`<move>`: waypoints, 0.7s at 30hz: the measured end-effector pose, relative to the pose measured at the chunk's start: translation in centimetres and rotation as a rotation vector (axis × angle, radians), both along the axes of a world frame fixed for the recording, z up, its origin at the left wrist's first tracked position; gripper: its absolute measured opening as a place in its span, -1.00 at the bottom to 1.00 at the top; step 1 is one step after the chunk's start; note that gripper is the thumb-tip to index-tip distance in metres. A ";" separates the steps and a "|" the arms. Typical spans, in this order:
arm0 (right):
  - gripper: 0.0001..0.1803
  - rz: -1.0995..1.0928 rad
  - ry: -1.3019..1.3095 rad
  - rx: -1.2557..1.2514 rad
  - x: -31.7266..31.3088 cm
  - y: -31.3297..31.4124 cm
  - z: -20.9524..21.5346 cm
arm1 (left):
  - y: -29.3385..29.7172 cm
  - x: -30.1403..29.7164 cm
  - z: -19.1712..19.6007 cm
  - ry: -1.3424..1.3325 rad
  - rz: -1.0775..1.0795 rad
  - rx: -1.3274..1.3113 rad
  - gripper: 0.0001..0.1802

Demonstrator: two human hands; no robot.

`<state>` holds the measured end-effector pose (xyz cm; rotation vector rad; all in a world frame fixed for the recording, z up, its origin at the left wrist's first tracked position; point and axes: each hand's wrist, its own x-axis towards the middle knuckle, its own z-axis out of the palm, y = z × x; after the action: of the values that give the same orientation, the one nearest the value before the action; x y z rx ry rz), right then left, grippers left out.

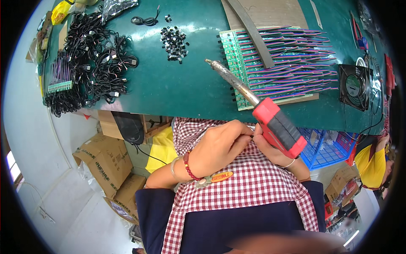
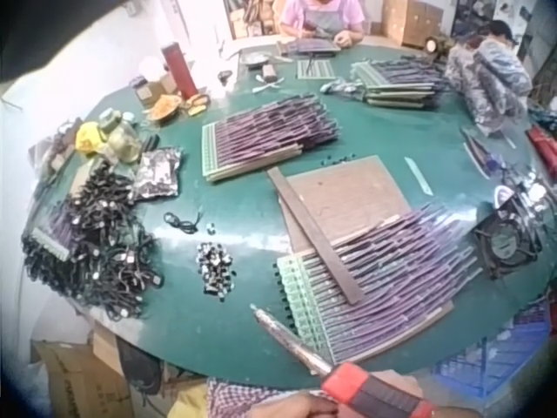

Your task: The person picks up small electronic components and places them onto circuit boards, then uses a soldering iron to attach them. This process is repeated as they handle various boards and components on the work surface.

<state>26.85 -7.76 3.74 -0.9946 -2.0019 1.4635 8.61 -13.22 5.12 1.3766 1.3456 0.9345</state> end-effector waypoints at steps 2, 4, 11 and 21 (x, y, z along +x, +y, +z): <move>-0.61 0.026 -0.009 0.007 -0.3 0.3 0.0 | 0.1 -0.3 0.0 0.021 -0.026 -0.014 -0.87; -0.60 0.013 0.050 0.094 -0.6 0.3 -0.4 | 0.4 -0.6 -0.1 0.042 -0.052 -0.028 -0.88; -0.60 -0.238 0.118 -0.226 3.2 -2.6 -2.4 | 2.0 -2.1 -2.3 -0.021 0.090 -0.285 -0.90; -0.47 -0.353 0.288 -0.602 8.8 -5.6 -2.6 | 3.2 -3.0 -4.8 -0.216 0.114 -0.501 -0.88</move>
<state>35.67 -13.32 1.16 -1.2077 -1.1273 1.9078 5.66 -9.99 0.33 0.8037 1.3819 0.7281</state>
